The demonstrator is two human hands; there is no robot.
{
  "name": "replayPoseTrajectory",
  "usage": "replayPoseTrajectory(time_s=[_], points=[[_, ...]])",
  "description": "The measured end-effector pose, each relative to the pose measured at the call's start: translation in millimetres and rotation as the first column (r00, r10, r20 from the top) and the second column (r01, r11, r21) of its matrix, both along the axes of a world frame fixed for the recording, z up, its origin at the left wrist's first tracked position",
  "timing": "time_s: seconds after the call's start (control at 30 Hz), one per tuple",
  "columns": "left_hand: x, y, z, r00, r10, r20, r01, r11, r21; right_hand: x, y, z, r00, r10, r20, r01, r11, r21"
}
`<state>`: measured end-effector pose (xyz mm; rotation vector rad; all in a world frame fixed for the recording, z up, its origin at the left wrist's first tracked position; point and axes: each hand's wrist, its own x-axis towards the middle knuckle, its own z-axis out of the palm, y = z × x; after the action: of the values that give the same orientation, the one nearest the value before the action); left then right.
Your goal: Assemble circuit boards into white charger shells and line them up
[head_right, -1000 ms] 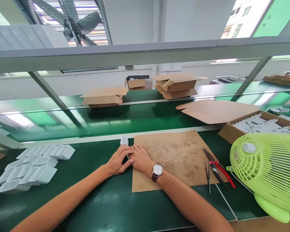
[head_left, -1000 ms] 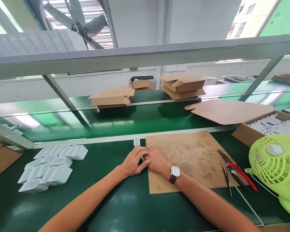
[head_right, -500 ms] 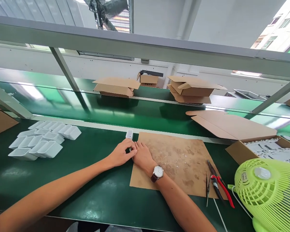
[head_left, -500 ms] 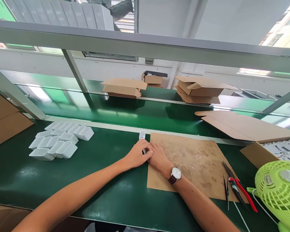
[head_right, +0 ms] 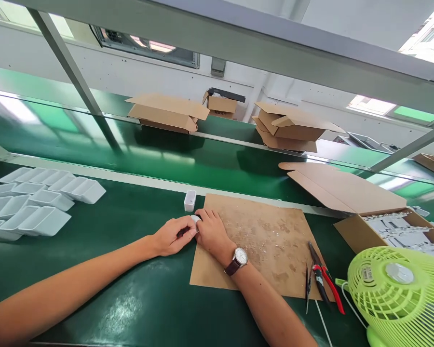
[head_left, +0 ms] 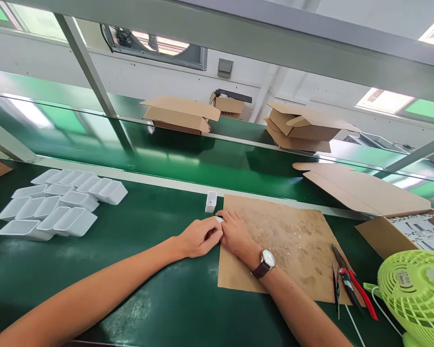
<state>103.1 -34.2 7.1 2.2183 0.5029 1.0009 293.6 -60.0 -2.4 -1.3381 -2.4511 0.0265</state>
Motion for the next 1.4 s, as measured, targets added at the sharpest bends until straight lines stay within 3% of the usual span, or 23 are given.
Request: replayPoseTrajectory(time_s=[0.13, 0.4, 0.6, 0.7, 0.77, 0.87, 1.07, 1.13, 1.23, 1.33, 1.4], points=[[1, -3, -5.3, 0.997, -0.050, -0.061, 0.050, 0.999, -0.003, 1, -2, 0.6, 0.998, -0.009, -0.064, 0.006, 0.999, -0.034], [6, 0, -7.9, 0.991, -0.044, -0.127, 0.013, 0.973, -0.232, 1, -3, -2.8, 0.992, -0.040, -0.116, 0.030, 0.996, -0.089], [4, -1, -5.1, 0.998, -0.029, -0.064, 0.014, 0.975, -0.224, 4, -2, -7.1, 0.995, -0.015, -0.098, 0.009, 0.998, -0.056], [2, -3, -2.6, 0.997, -0.073, -0.024, 0.069, 0.990, -0.122, 5, -2, -5.1, 0.994, -0.017, -0.112, 0.011, 0.998, -0.058], [1, -4, -2.3, 0.994, -0.098, -0.052, 0.100, 0.994, 0.045, 5, -2, -3.1, 0.993, -0.014, -0.116, 0.007, 0.998, -0.066], [3, -5, -4.9, 0.984, -0.121, -0.134, 0.155, 0.947, 0.283, 6, -1, -1.6, 0.993, 0.000, -0.120, -0.008, 0.998, -0.068], [8, -6, -12.6, 0.981, -0.076, -0.179, 0.132, 0.935, 0.328, 6, -2, -0.1, 0.992, 0.018, -0.124, -0.030, 0.995, -0.099], [7, -6, -11.3, 0.983, -0.100, -0.152, 0.139, 0.951, 0.277, 5, -2, 0.6, 0.993, 0.010, -0.115, -0.022, 0.994, -0.105], [4, -3, -6.1, 0.995, -0.078, -0.057, 0.078, 0.997, -0.005, 3, -2, 1.0, 0.993, -0.018, -0.120, 0.009, 0.997, -0.076], [0, 1, -1.1, 1.000, 0.019, 0.002, -0.018, 0.946, -0.325, 1, -1, 1.0, 0.992, -0.033, -0.119, 0.025, 0.997, -0.072], [0, 3, 0.3, 1.000, -0.002, -0.027, -0.009, 0.920, -0.392, 2, 0, 0.3, 0.993, -0.034, -0.115, 0.025, 0.997, -0.078]])
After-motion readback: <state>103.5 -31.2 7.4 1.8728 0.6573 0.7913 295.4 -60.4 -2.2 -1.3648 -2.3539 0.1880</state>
